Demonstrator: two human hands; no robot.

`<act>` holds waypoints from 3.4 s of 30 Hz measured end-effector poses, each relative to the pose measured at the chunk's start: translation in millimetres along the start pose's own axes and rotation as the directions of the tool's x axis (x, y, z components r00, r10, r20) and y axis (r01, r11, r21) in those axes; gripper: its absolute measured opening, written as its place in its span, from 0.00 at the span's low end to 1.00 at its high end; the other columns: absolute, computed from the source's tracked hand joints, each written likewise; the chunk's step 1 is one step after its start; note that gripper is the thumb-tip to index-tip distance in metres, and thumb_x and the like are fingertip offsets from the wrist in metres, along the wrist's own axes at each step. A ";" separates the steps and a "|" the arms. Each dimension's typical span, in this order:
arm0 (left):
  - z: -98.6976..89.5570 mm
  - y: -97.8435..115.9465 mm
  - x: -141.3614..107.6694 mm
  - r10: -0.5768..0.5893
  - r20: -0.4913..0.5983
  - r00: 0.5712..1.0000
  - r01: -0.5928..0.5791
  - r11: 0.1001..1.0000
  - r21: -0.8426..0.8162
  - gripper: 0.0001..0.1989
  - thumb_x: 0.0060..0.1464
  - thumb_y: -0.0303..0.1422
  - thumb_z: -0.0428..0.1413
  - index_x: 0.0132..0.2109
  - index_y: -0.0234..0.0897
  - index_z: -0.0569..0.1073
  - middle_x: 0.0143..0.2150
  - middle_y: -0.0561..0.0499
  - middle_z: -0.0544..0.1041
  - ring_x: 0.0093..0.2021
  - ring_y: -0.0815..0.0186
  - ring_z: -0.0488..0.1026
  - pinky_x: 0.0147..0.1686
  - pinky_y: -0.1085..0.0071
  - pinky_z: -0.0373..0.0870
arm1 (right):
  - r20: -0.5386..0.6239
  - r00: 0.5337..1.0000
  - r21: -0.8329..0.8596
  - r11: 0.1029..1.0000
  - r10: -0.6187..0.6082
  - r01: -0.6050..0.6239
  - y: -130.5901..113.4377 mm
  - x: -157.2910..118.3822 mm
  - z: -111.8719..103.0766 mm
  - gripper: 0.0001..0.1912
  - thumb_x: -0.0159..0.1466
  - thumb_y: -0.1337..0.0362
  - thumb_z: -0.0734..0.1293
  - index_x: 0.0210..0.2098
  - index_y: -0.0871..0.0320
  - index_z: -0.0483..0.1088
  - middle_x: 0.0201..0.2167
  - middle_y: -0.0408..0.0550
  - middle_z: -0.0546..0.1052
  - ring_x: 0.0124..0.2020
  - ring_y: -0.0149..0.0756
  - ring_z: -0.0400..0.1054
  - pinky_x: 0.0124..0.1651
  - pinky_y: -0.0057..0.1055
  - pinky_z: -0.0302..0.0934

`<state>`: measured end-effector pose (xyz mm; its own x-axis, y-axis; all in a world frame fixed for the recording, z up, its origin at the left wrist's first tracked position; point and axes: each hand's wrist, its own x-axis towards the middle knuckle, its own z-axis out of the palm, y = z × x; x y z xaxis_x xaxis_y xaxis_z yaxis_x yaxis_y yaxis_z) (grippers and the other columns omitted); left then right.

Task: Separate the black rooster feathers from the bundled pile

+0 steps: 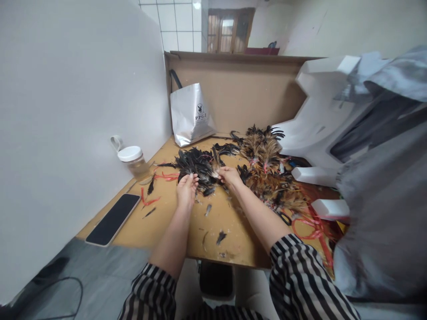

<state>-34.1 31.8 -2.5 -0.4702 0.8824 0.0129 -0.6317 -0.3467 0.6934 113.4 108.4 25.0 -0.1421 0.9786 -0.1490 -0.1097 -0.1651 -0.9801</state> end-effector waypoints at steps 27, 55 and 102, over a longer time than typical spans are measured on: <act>8.0 3.4 -8.5 -0.096 0.138 0.986 0.083 0.992 0.097 0.10 0.40 0.31 0.60 0.31 0.33 0.67 0.28 0.50 0.75 0.22 0.74 0.69 0.18 0.81 0.60 | 0.316 0.846 -0.747 0.438 -0.429 0.501 14.0 -38.2 -29.2 0.08 0.54 0.65 0.62 0.32 0.57 0.72 0.32 0.45 0.72 0.34 0.31 0.65 0.39 0.26 0.57; 12.6 -11.4 -22.4 -0.390 0.255 0.885 0.358 0.919 0.165 0.08 0.43 0.26 0.59 0.32 0.32 0.68 0.32 0.46 0.76 0.25 0.73 0.72 0.18 0.82 0.63 | 0.280 0.957 0.303 0.940 0.068 -0.156 17.5 -55.7 -26.4 0.17 0.40 0.62 0.72 0.27 0.60 0.66 0.19 0.38 0.67 0.17 0.20 0.53 0.18 0.19 0.43; 11.3 -11.4 -25.2 -0.639 0.345 0.687 0.642 0.757 0.124 0.04 0.45 0.21 0.55 0.32 0.29 0.70 0.26 0.51 0.71 0.21 0.81 0.67 0.20 0.88 0.63 | 0.239 0.943 0.193 0.963 -0.231 0.187 26.6 -56.3 -16.6 0.11 0.44 0.61 0.72 0.27 0.58 0.72 0.22 0.41 0.71 0.22 0.25 0.61 0.27 0.25 0.54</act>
<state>-8.2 17.1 -2.6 0.2932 0.9379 -0.1854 -0.7037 0.3429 0.6223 134.8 51.0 5.2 -0.3434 0.9319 0.1170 -0.3222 0.0001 -0.9467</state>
